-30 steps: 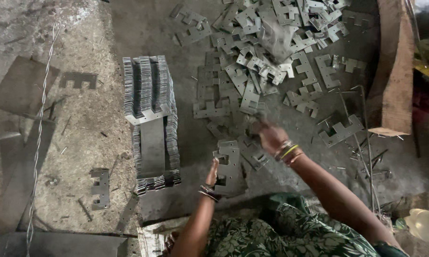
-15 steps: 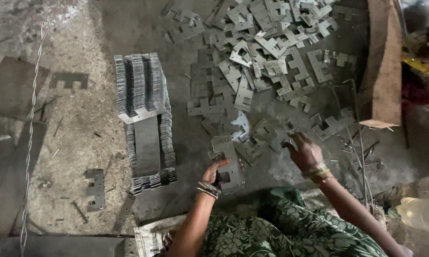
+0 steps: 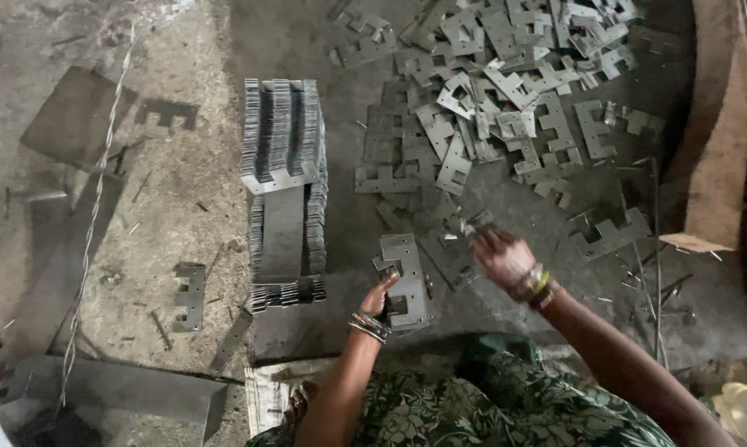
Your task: The person sits on the floor and repeatedly picks up metal brackets from a pile, aligns them, and stacks them into a neat pile. The person uses both hands to handle the brackets and occasionally adjusts the stack.
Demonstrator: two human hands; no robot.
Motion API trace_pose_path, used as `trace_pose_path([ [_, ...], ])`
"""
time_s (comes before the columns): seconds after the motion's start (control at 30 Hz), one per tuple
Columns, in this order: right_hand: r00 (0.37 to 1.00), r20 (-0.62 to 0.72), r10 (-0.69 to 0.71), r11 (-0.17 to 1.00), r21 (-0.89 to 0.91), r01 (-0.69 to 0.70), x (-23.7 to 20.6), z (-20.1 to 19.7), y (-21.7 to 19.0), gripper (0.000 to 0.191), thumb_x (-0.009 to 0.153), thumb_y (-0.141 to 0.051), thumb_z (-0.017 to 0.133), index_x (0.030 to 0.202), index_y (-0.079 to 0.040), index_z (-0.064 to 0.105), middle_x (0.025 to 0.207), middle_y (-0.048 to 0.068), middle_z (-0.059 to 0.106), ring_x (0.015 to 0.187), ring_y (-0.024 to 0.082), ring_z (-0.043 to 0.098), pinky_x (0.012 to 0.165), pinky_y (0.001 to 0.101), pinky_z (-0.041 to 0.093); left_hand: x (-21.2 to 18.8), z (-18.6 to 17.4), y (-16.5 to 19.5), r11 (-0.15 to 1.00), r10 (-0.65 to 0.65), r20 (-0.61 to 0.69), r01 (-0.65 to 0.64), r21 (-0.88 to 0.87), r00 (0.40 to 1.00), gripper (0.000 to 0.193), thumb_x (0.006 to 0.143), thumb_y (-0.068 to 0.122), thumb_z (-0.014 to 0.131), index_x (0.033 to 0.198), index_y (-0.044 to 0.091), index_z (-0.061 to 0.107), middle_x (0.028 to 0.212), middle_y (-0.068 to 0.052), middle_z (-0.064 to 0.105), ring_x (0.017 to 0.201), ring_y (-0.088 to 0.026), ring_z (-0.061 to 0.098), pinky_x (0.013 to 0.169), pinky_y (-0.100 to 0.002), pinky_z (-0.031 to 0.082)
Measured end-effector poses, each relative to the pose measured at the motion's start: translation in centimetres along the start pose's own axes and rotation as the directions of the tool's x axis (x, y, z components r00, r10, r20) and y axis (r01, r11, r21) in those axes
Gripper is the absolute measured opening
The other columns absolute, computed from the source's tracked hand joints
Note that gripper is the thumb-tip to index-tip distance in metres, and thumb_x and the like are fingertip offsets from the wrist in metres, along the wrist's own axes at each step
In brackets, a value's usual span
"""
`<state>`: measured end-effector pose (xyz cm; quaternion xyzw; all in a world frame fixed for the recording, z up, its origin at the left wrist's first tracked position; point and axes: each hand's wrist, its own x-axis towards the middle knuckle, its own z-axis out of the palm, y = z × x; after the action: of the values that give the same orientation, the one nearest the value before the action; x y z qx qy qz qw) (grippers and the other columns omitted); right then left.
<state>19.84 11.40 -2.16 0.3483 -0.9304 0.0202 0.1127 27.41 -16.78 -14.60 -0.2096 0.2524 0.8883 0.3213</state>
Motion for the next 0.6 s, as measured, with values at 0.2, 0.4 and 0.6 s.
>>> trace_pose_path([
  [0.2, 0.975, 0.074, 0.21, 0.948, 0.227, -0.221, -0.3, -1.8, -1.1, 0.025, 0.099, -0.018, 0.065, 0.122, -0.011, 0.07, 0.109, 0.01, 0.071, 0.09, 0.028, 0.073, 0.066, 0.0387, 0.061, -0.1, 0.3, 0.9, 0.992, 0.123, -0.032, -0.124, -0.03, 0.992, 0.075, 0.09, 0.063, 0.064, 0.142, 0.008, 0.057, 0.128, -0.012, 0.068, 0.107, -0.026, 0.07, 0.087, -0.044, 0.059],
  [0.4, 0.746, 0.402, 0.531, 0.796, 0.065, -0.602, -0.4, 0.4, -0.8, 0.049, 0.089, -0.032, 0.065, 0.126, -0.001, 0.051, 0.122, 0.024, 0.063, 0.092, 0.044, 0.069, 0.066, 0.0532, 0.059, -2.1, 1.9, 0.4, 0.998, -0.015, -0.123, 0.007, -0.067, 0.992, 0.062, 0.089, 0.052, 0.065, 0.134, 0.011, 0.06, 0.122, -0.01, 0.069, 0.104, -0.026, 0.07, 0.087, -0.044, 0.058],
  [0.6, 0.545, 0.561, 0.623, 0.724, -0.148, -0.674, 0.3, 0.6, -0.2, 0.042, 0.097, -0.019, 0.053, 0.134, -0.001, 0.048, 0.101, 0.023, 0.073, 0.085, 0.041, 0.074, 0.07, 0.0528, 0.06, -0.3, 0.9, -0.2, 0.982, 0.131, 0.06, -0.138, 0.132, 0.99, 0.056, 0.091, 0.039, 0.073, 0.13, -0.001, 0.066, 0.123, -0.012, 0.073, 0.111, -0.022, 0.07, 0.098, -0.037, 0.058],
])
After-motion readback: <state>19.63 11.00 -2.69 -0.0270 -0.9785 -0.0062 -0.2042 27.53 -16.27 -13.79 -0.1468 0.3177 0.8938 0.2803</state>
